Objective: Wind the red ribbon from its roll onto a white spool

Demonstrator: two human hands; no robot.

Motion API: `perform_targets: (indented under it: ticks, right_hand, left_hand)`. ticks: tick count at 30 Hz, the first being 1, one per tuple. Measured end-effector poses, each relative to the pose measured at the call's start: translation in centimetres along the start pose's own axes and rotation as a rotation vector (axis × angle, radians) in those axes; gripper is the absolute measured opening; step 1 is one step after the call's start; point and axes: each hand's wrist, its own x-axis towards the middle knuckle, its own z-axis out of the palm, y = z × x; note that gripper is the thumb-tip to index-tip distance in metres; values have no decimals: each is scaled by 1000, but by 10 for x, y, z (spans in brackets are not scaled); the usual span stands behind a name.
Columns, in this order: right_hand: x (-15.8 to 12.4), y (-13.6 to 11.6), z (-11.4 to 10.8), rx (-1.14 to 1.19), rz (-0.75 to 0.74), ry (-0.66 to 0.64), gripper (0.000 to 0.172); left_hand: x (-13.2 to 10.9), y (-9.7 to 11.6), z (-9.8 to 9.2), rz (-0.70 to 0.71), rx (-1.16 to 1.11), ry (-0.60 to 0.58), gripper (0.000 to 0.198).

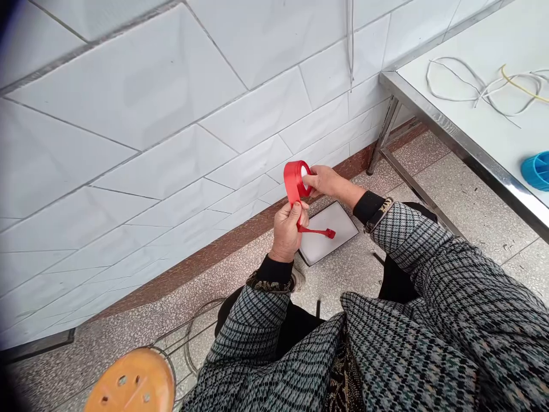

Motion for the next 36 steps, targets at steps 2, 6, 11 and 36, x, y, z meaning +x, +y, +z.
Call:
perform_targets:
  ticks: [2,6,11,36]
  right_hand:
    - [1,0,1,33,16,15,24]
    - [3,3,0,68,16,21,23]
    - [0,8,-1,240,69,-120,28]
    - [1,10,-9,408,359,-379,25]
  left_hand:
    - [0,-2,0,5,46,-35,66]
    - [1,-5,-3,21,75,-29,65]
    - [6,-4,-6,9,68,-7,64]
    - [12,7,-18,282,457,170,44]
